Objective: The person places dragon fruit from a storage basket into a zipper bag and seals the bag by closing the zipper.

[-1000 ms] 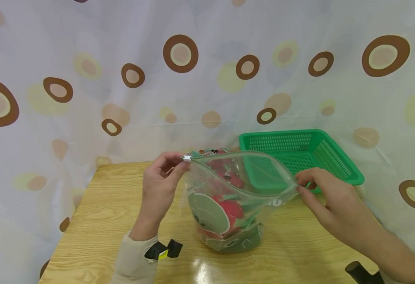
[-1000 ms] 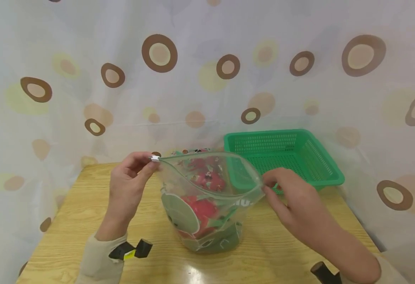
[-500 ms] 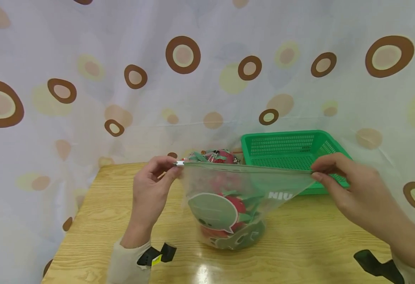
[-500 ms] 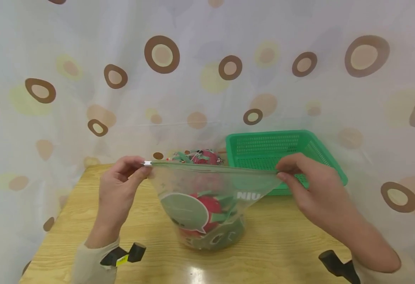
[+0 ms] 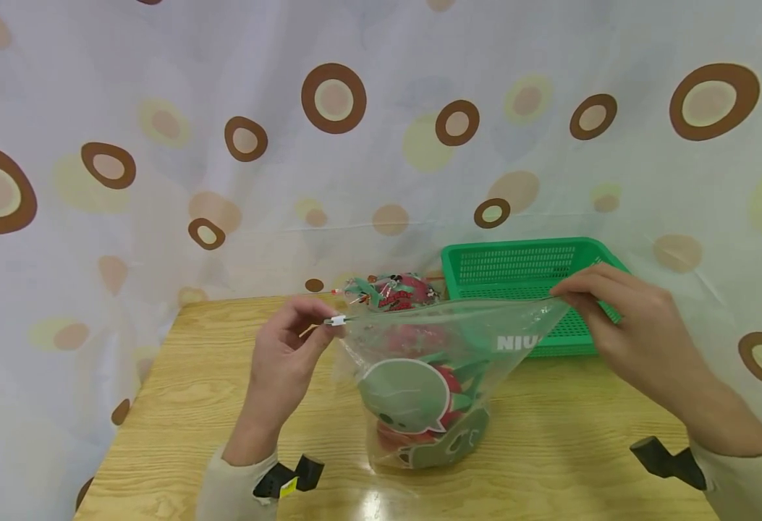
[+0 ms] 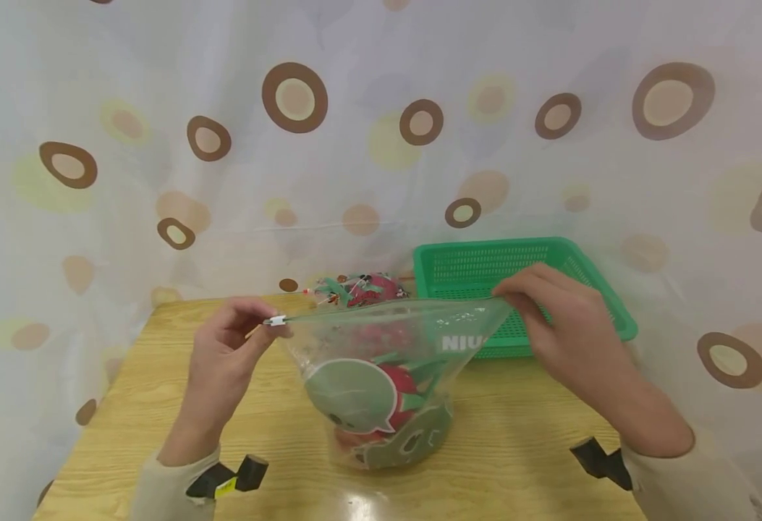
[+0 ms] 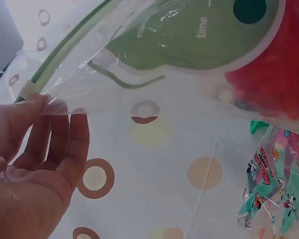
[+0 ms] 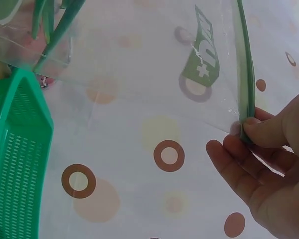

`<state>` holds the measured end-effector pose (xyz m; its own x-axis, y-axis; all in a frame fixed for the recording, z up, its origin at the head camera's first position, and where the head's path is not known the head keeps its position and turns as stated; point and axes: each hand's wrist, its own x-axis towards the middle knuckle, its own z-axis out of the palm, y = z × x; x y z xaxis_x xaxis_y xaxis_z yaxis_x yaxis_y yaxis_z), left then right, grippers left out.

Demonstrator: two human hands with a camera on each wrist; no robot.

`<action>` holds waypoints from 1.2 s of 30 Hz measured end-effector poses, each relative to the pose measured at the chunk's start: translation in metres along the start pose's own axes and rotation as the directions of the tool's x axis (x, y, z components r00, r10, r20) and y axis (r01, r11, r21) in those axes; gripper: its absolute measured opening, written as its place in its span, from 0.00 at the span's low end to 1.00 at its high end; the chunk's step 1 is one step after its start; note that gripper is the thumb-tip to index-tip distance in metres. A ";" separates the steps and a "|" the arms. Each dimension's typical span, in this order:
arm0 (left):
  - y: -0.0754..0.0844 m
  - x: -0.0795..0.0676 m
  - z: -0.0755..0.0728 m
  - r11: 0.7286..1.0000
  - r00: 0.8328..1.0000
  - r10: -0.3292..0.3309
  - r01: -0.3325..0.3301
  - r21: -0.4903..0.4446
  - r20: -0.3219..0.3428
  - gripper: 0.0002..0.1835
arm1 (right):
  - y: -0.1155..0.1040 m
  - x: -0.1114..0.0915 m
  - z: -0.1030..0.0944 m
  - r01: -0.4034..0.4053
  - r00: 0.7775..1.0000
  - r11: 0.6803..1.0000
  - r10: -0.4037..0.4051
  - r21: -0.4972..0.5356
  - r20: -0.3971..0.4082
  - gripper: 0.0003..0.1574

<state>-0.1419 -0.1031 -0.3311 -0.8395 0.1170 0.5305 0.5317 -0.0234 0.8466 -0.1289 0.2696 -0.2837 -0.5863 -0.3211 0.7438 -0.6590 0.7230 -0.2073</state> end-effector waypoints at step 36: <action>-0.013 -0.006 0.013 0.948 0.968 0.251 -0.247 0.203 0.004 0.11 | -0.017 0.004 0.040 0.092 0.982 0.993 -0.103 -0.076 -0.161 0.12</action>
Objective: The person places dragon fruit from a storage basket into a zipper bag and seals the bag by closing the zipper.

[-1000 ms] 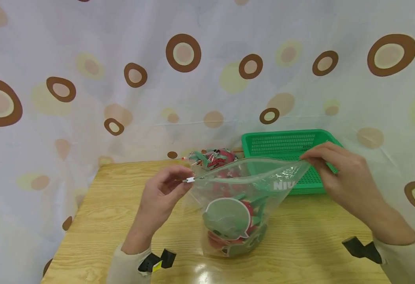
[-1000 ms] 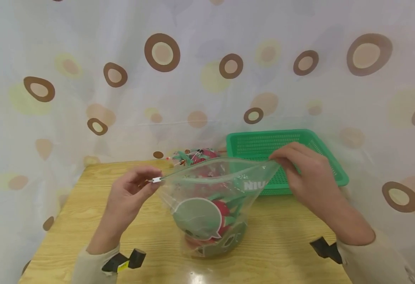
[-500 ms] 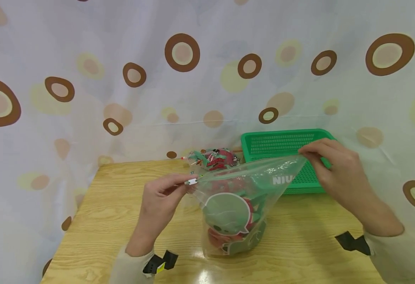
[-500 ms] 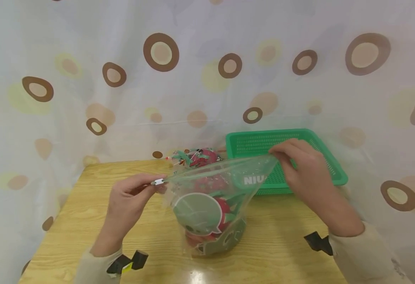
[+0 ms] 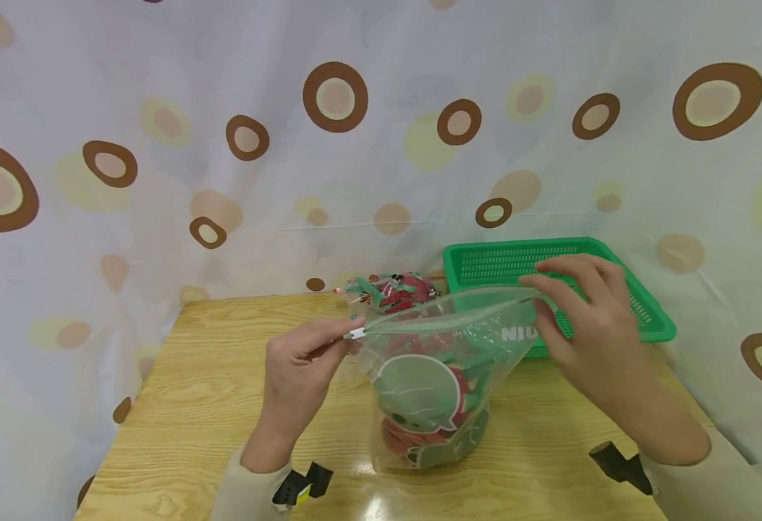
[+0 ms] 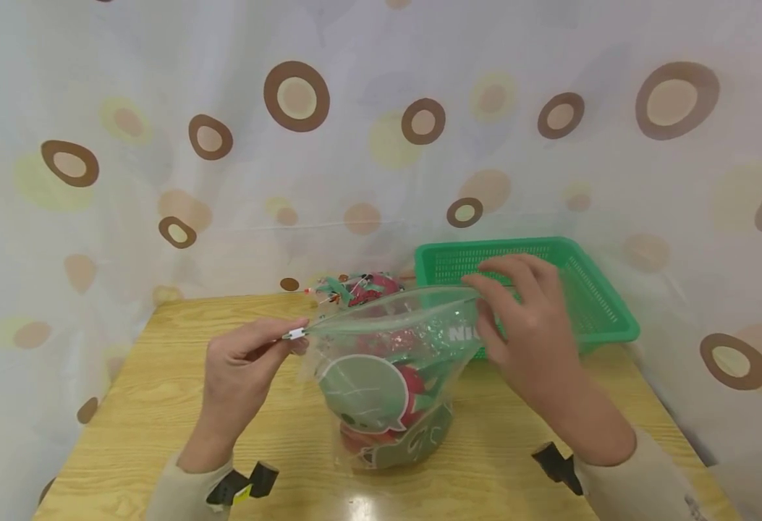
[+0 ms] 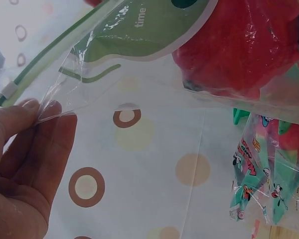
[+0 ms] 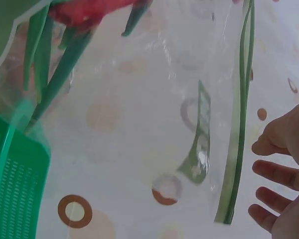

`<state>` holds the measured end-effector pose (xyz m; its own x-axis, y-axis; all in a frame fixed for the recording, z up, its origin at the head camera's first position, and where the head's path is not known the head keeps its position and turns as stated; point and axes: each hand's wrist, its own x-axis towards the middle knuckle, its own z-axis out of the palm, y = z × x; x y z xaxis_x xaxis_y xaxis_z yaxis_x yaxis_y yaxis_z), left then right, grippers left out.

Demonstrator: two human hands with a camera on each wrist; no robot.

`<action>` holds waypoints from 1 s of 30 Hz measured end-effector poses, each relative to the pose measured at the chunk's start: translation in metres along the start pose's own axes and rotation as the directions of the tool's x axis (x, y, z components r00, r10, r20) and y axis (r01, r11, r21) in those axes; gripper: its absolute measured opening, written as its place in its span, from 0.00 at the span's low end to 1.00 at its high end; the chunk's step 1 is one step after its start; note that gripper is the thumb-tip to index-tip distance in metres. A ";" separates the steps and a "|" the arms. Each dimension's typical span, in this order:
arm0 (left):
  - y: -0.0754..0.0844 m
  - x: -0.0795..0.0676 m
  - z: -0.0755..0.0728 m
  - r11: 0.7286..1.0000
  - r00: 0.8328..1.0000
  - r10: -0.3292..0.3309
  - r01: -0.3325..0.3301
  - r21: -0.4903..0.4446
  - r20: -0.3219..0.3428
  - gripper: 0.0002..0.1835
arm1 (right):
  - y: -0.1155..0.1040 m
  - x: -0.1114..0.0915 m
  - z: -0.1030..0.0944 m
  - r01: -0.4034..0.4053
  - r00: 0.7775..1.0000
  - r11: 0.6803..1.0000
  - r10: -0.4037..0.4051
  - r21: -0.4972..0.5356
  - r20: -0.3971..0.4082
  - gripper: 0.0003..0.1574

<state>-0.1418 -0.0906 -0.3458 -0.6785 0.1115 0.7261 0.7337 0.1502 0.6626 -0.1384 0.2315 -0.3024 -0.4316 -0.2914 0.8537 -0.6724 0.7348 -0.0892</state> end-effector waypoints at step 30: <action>0.004 -0.003 0.009 0.975 0.985 0.170 -0.165 0.147 -0.024 0.13 | -0.102 -0.005 0.072 -0.729 0.682 0.164 0.090 0.665 0.726 0.20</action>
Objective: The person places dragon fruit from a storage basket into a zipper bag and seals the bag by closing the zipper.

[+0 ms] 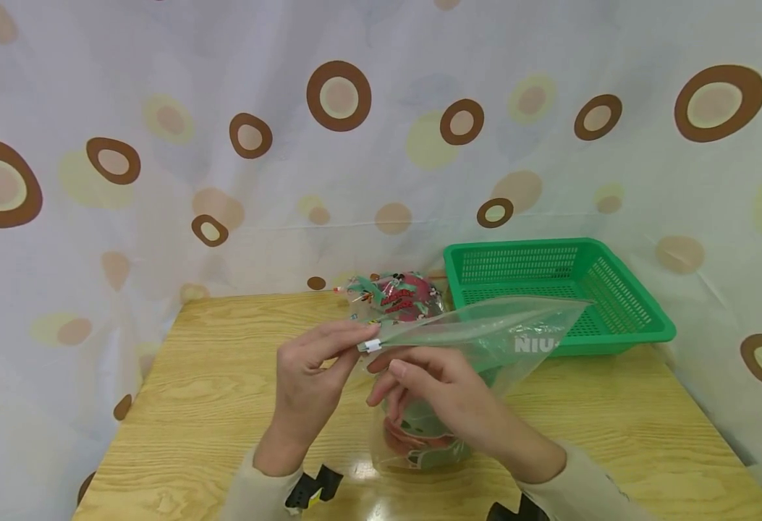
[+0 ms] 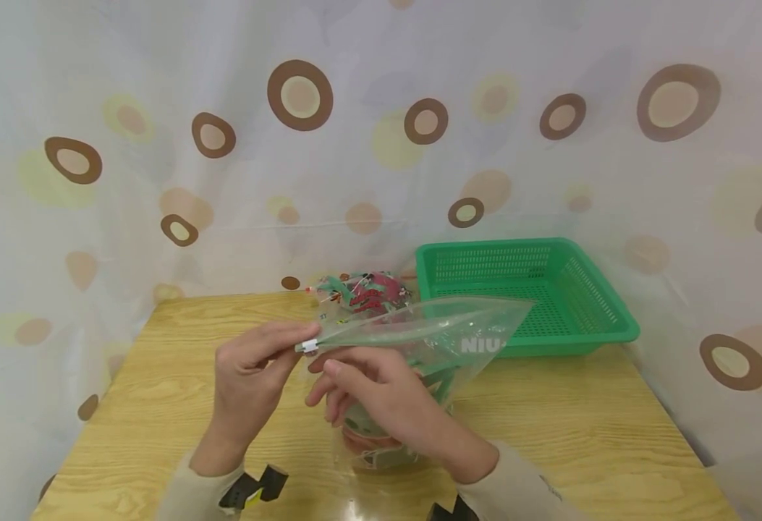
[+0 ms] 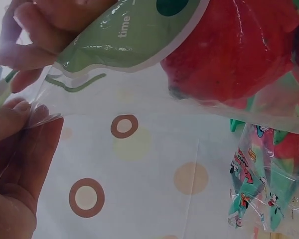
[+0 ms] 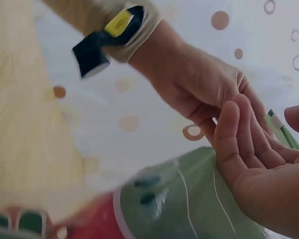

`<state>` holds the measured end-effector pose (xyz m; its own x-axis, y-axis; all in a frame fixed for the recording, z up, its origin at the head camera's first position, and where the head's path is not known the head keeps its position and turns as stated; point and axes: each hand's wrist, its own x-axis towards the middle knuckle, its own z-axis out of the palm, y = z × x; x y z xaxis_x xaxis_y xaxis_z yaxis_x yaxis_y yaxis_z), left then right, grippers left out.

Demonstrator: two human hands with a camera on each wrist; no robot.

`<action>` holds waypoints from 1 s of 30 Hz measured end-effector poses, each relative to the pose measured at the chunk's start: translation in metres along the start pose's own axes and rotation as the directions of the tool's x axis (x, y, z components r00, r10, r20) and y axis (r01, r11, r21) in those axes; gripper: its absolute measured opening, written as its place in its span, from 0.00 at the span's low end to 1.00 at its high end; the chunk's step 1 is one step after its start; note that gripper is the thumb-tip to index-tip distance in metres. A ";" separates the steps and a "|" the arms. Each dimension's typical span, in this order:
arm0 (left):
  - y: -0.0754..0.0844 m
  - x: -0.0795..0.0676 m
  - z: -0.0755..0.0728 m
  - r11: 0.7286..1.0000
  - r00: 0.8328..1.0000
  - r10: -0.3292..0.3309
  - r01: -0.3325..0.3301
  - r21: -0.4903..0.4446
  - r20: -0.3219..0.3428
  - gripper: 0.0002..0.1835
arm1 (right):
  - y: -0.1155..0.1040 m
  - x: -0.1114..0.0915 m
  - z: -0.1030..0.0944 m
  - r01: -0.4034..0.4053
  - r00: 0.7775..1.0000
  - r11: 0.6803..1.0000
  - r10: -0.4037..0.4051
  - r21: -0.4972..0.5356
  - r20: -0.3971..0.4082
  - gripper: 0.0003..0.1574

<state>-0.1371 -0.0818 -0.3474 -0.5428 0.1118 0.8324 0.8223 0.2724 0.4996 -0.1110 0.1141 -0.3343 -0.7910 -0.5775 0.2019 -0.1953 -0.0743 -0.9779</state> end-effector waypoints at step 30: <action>-0.002 -0.003 0.004 0.996 0.995 0.089 -0.090 -0.012 -0.044 0.13 | -0.003 0.023 0.012 -0.104 0.986 0.913 0.146 0.395 -0.076 0.16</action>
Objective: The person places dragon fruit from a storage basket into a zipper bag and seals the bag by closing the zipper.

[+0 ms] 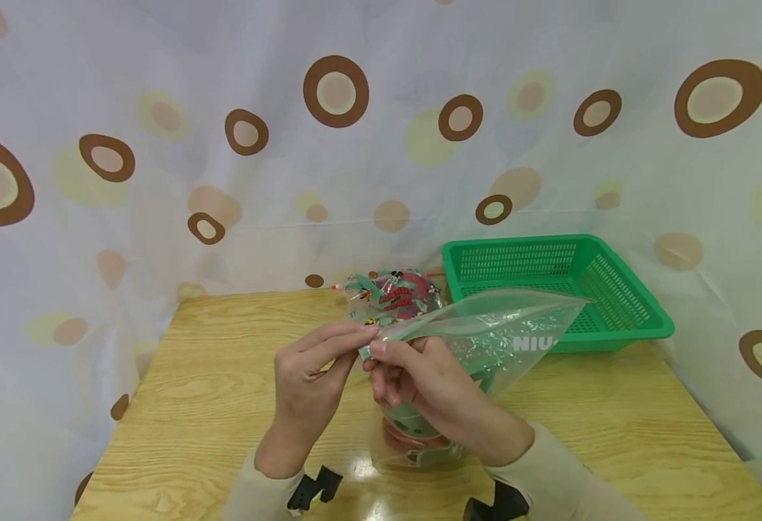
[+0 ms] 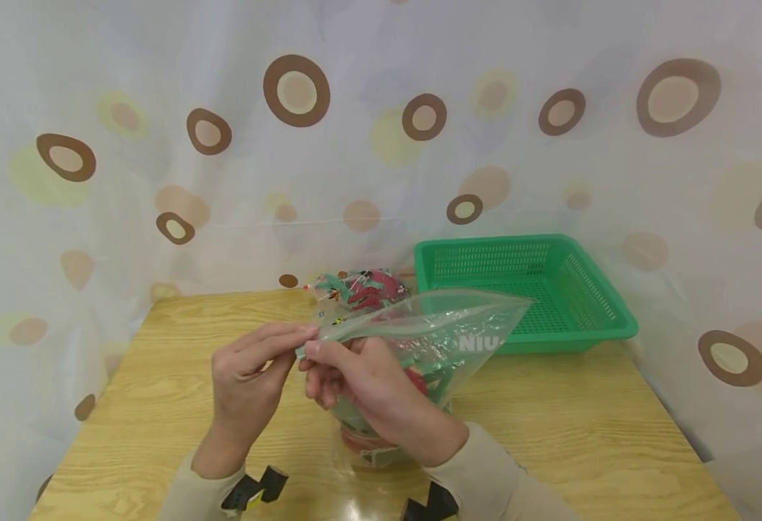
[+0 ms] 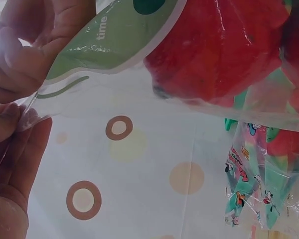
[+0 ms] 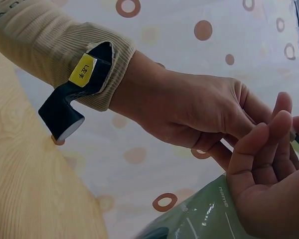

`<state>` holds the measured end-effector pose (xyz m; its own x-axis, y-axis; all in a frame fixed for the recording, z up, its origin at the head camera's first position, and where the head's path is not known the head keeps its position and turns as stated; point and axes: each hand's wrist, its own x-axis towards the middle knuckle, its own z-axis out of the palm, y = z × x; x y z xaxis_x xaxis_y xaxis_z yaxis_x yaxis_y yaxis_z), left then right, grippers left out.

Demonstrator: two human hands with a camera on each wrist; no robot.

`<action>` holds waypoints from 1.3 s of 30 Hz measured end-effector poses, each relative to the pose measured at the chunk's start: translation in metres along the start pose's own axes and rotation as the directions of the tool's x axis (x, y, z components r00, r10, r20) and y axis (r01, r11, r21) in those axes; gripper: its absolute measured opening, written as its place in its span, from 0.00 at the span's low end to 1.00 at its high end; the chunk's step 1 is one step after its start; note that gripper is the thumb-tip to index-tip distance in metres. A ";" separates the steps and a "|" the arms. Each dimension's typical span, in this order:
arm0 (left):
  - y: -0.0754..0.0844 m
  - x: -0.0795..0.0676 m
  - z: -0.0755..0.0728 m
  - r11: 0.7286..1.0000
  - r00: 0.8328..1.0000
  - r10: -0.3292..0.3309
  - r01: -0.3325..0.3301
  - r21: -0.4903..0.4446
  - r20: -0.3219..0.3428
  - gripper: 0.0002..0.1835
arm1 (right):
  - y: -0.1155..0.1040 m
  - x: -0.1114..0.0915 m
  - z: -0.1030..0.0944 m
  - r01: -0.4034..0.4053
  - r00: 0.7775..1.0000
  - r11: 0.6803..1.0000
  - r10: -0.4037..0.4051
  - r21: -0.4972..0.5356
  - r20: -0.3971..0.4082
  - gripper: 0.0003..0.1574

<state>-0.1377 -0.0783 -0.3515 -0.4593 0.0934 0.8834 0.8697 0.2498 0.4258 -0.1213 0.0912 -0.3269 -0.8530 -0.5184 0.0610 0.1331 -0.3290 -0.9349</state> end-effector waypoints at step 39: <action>0.011 0.014 -0.003 0.927 0.945 0.328 -0.322 0.194 0.004 0.07 | -0.014 -0.004 -0.008 -0.016 1.000 1.000 0.016 -0.001 0.007 0.18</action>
<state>-0.1335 -0.0775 -0.3341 -0.1498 0.1736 0.9734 0.9187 0.3884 0.0721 -0.1239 0.1041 -0.3170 -0.8469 -0.5295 0.0485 0.1461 -0.3194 -0.9363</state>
